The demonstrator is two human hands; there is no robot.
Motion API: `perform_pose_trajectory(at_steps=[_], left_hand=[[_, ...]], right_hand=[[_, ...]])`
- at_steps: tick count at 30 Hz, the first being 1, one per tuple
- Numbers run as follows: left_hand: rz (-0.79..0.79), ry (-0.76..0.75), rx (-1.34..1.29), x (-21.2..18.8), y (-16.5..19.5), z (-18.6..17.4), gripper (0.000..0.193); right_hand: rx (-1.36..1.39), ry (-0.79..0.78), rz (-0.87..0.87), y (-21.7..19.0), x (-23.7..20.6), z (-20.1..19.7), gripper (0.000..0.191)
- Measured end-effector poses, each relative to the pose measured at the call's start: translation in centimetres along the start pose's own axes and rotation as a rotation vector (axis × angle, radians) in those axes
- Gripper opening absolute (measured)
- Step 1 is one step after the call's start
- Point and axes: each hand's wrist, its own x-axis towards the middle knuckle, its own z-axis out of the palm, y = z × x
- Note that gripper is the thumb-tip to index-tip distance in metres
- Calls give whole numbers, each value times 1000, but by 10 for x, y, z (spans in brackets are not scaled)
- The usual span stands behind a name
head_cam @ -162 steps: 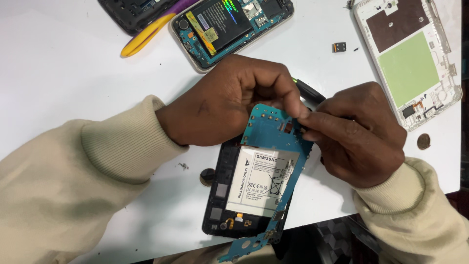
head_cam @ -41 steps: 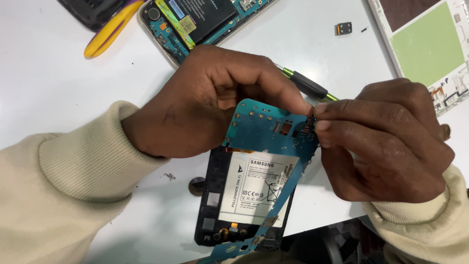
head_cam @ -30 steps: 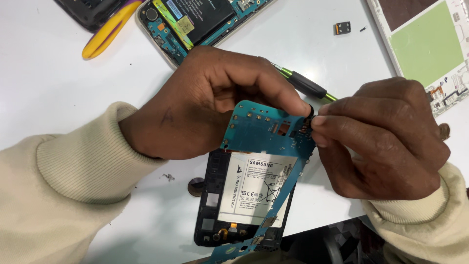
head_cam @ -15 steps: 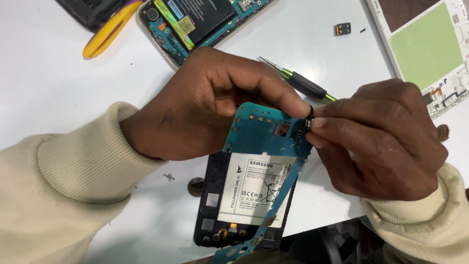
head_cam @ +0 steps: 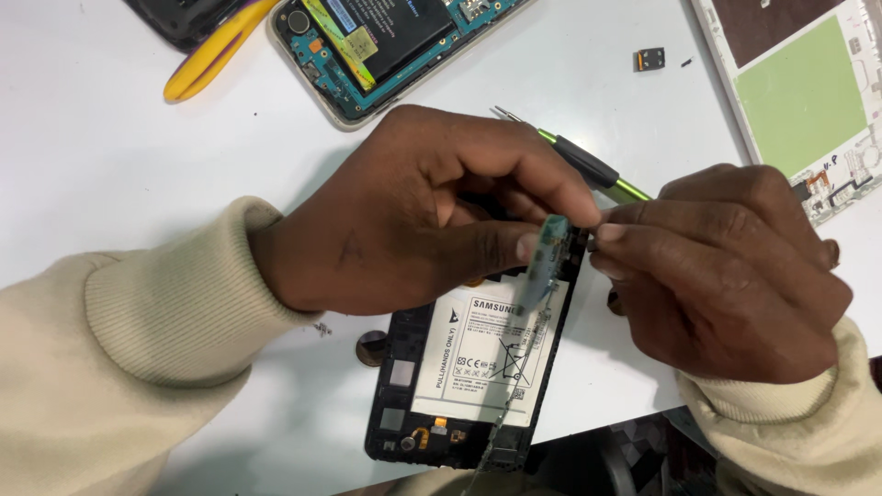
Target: The person uses a screwdriver to pry open the back cover of a white Samsung tablet with a cracked screen. They remove the back cover, then disconnect and lift out the internal circuit board.
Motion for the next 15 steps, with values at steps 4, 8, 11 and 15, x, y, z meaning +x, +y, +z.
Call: perform_pose_trajectory(at_steps=[4, 8, 11, 15], left_hand=[[147, -12, 52, 0, 0, 3, 18], [116, 2, 31, 0, -1, 4, 17], [91, 7, 74, 1, -2, 5, 19], [125, 10, 175, 1, -1, 8, 24]], right_hand=[[160, 35, 39, 7, 2, 1, 16], [310, 81, 161, 15, -10, 4, 11], [346, 70, 265, 16, -21, 6, 13], [370, 67, 247, 14, -24, 7, 12]])
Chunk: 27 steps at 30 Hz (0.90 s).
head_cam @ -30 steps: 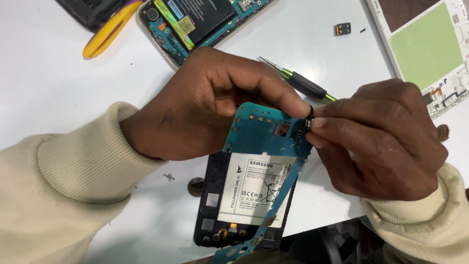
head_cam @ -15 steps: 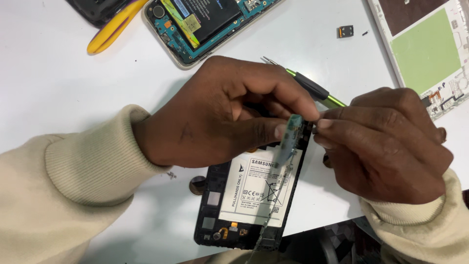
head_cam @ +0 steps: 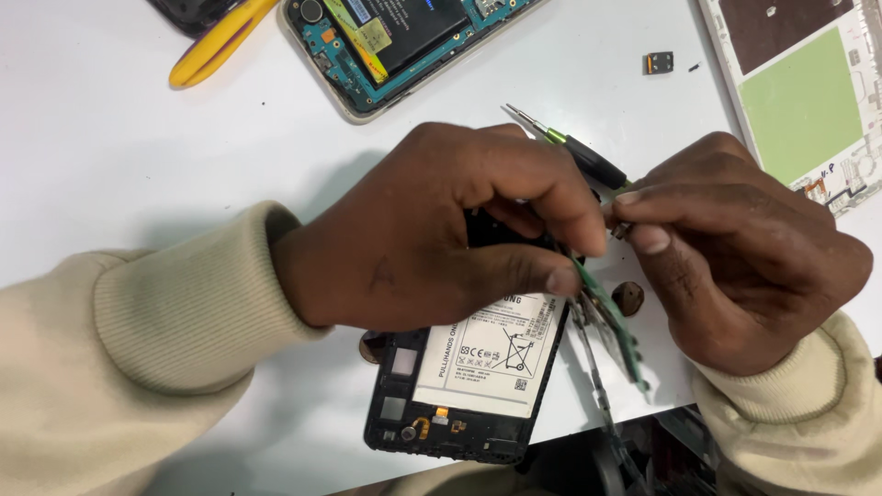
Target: The person uses a screwdriver to pry open the back cover of a white Samsung tablet with a cracked screen. They remove the back cover, then disconnect and lift out the internal circuit board.
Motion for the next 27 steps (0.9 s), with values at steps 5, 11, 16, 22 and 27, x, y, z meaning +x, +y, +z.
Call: perform_pose_trajectory(at_steps=[5, 11, 16, 22, 27], left_hand=[[-63, 31, 250, 0, 5, 8, 22], [5, 127, 52, -2, 8, 7, 26], [-26, 189, 65, 1, 6, 2, 24], [-94, 268, 5, 0, 5, -1, 24], [-21, 244, -23, -5, -3, -3, 40]], right_hand=[[29, -22, 84, -5, 8, 0, 19], [17, 19, 93, -4, 7, 1, 25], [-41, 66, 123, -2, 2, 0, 22], [55, 154, 178, -9, -2, 5, 14], [-50, 136, 155, -11, 0, 6, 11]])
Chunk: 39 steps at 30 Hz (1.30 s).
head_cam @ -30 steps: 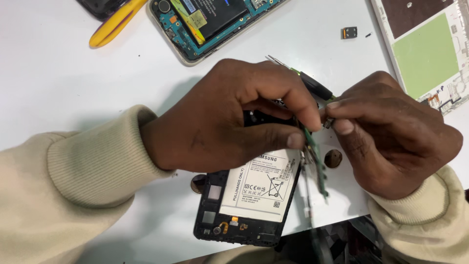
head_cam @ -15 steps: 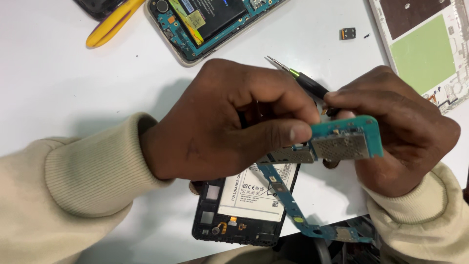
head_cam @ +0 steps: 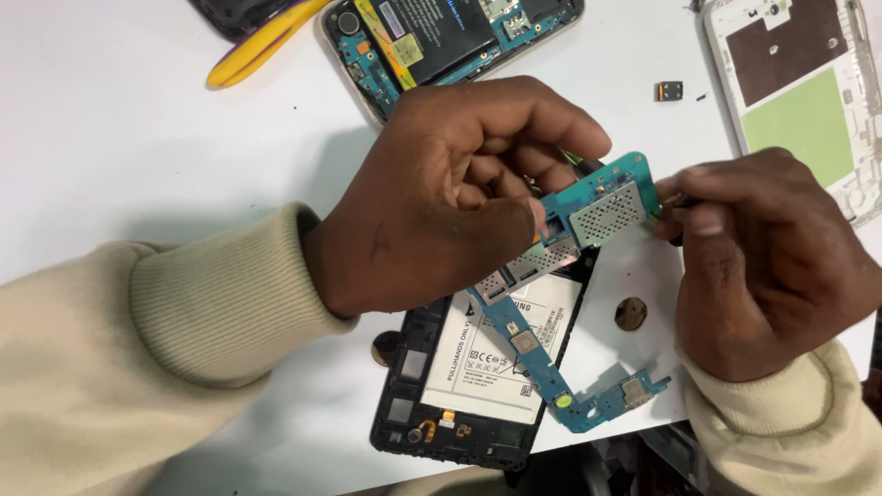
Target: The person uses a screwdriver to pry open the back cover of a white Samsung tablet with a cracked screen. They remove the back cover, then disconnect and lift out the internal circuit board.
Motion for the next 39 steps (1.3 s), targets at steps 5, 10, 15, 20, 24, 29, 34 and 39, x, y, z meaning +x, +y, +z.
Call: perform_pose_trajectory(at_steps=[5, 10, 15, 20, 24, 29, 34, 39], left_hand=[[-17, 6, -14, 1, -7, 0, 42], [-44, 15, -44, 4, -8, 3, 37], [30, 16, 73, 7, -9, 5, 28], [105, 27, 126, 8, -7, 7, 26], [91, 48, 149, 10, -4, 7, 26], [69, 58, 197, 12, -3, 7, 29], [68, 33, 187, 12, -5, 7, 40], [49, 22, 107, 11, -4, 8, 43]], right_hand=[[-243, -7, -218, -4, 5, -4, 11], [-288, -70, -306, -12, 10, 0, 25], [-285, -124, -324, -9, 18, 11, 26], [-262, -143, -289, -5, 19, 16, 26], [-328, -172, -268, -9, 16, 18, 25], [-313, -185, -240, -14, 19, 22, 25], [-198, -194, -209, -16, 26, 23, 23], [-212, -184, -187, -18, 27, 23, 23]])
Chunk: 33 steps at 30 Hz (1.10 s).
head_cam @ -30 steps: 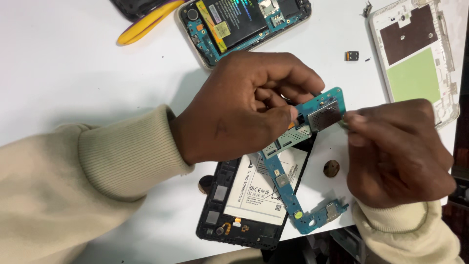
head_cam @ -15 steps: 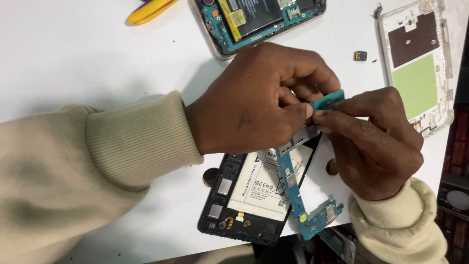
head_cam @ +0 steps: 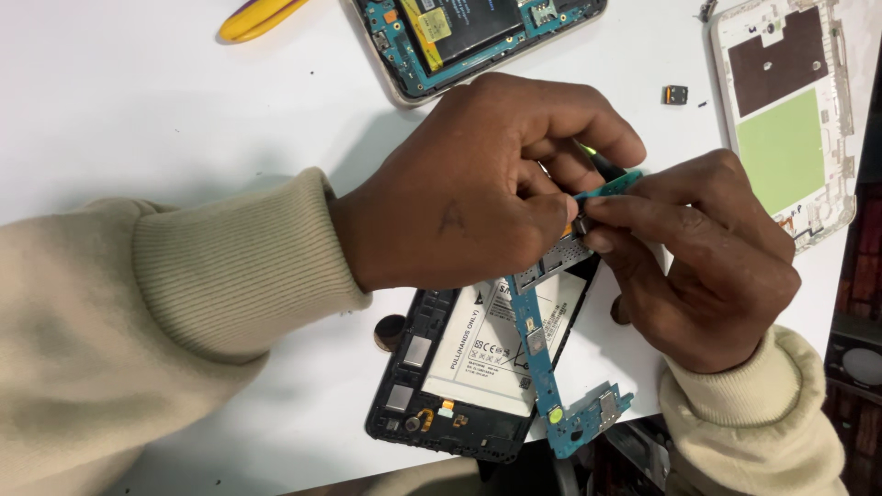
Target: The person uses a screwdriver to pry open the back cover of a white Samsung tablet with a cracked screen. They remove the back cover, then disconnect and lift out the internal circuit board.
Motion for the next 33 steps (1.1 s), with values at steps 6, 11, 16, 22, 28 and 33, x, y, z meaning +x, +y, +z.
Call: perform_pose_trajectory(at_steps=[6, 11, 16, 22, 28, 33], left_hand=[[-87, -13, -67, 2, 3, -1, 38], [-82, -30, -25, 1, 4, -2, 45], [64, -49, 90, 3, 5, -2, 47], [6, -64, 122, 3, 6, -2, 48], [139, -59, 130, 1, 1, -2, 46], [36, -64, 121, 0, 1, -2, 40]], right_hand=[[29, -30, 28, 0, -2, -2, 22], [74, -53, 47, 2, -3, -3, 21], [147, -68, 72, 4, -4, -3, 20], [134, -88, 66, 5, -5, -2, 18], [148, -109, 84, 6, -5, -2, 18], [113, -96, 27, 6, -5, -1, 17]])
